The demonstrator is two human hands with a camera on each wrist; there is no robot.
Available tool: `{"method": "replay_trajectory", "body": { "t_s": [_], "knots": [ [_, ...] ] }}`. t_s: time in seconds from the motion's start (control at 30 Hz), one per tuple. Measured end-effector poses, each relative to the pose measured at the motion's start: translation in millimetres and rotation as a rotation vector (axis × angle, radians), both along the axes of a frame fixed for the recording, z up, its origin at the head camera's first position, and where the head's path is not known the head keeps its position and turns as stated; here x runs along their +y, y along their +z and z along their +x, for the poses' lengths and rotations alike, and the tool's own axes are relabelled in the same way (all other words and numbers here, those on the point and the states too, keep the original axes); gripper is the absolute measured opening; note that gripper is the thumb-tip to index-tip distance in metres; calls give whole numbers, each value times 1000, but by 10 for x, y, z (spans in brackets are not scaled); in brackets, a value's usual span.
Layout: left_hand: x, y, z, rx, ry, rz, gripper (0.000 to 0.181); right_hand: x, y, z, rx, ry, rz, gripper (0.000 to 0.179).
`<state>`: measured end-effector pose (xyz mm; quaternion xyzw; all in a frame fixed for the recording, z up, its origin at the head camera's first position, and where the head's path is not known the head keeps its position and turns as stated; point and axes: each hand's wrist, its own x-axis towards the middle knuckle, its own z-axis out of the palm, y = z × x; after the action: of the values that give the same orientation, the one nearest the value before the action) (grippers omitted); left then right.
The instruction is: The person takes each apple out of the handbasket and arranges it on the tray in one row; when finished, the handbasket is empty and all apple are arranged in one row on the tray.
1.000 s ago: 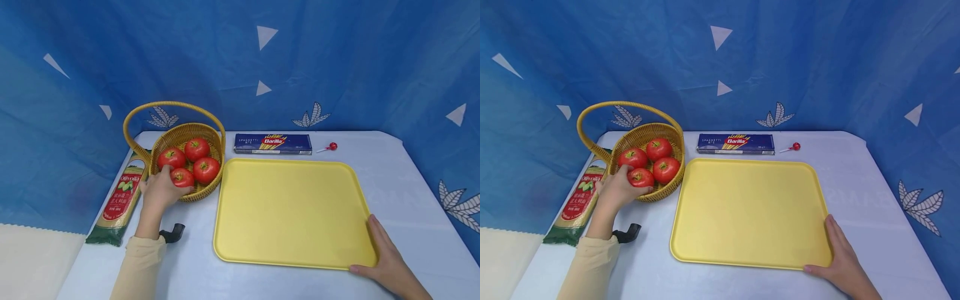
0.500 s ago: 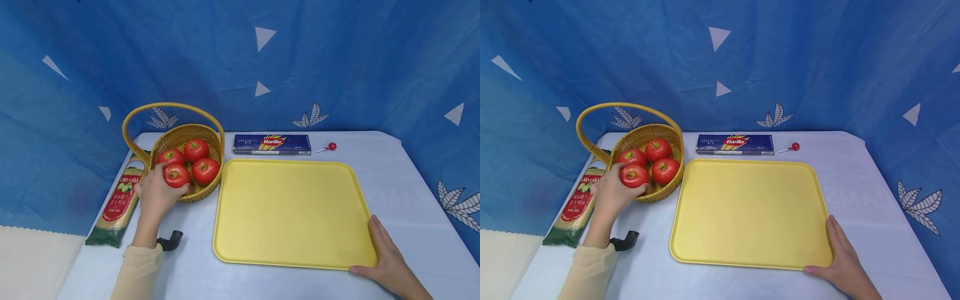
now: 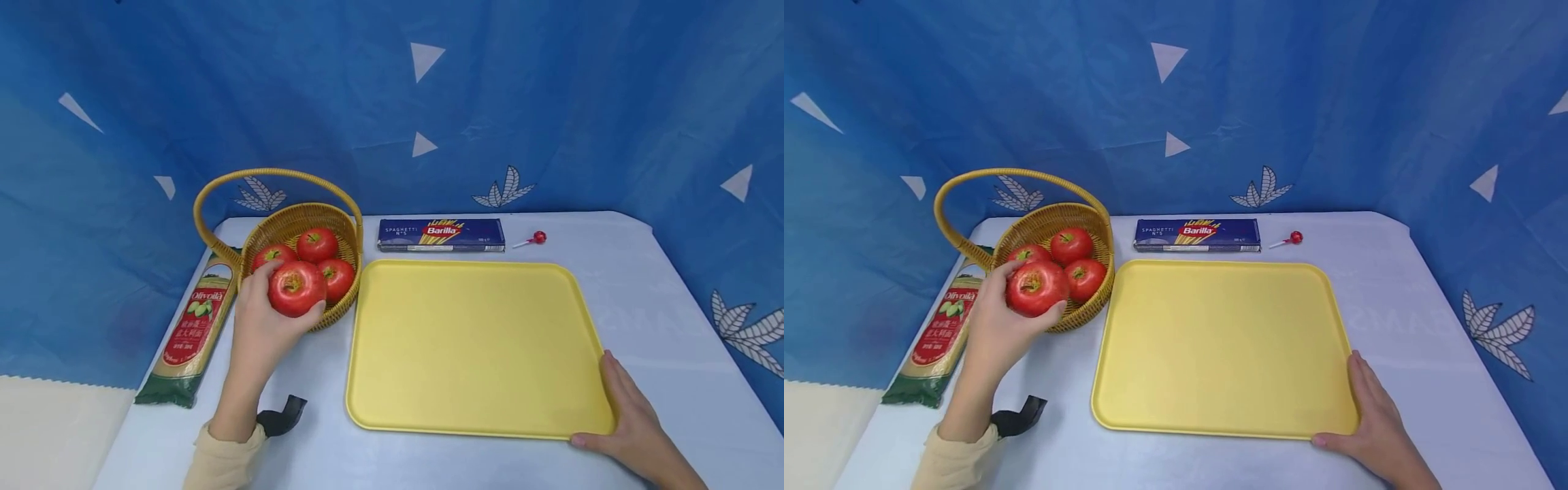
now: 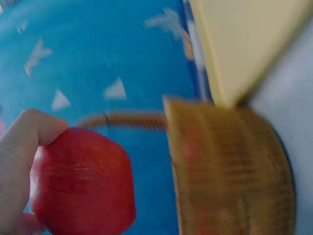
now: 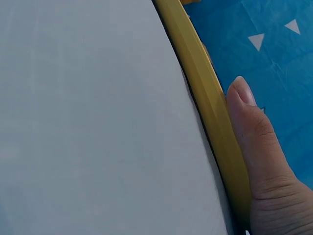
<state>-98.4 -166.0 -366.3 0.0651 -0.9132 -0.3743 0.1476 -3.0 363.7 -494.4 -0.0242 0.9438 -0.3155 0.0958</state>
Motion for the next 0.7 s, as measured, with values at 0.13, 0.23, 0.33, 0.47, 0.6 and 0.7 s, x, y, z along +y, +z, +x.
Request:
{"method": "replay_trajectory", "body": {
  "t_s": [0.13, 0.23, 0.33, 0.47, 0.6, 0.7],
  "knots": [
    [328, 64, 56, -6, -112, 34, 87, 6, 3, -3, 16, 1, -11, 138],
    [618, 65, 61, -32, -200, 51, 86, -2, 6, -1, 45, 4, -10, 138],
    [920, 22, 41, -53, -294, 68, 83, -14, 16, 3, 67, 5, -9, 138],
    [1331, -51, -5, -124, -433, 98, 80, -12, 21, 9, 90, 6, -14, 139],
    [1732, -115, -80, -177, -566, 101, 81, -11, 16, 11, 83, -3, -7, 138],
    [2015, -156, -152, -181, -640, 88, 79, -17, 12, 18, 86, -6, -4, 139]
  ]
}}
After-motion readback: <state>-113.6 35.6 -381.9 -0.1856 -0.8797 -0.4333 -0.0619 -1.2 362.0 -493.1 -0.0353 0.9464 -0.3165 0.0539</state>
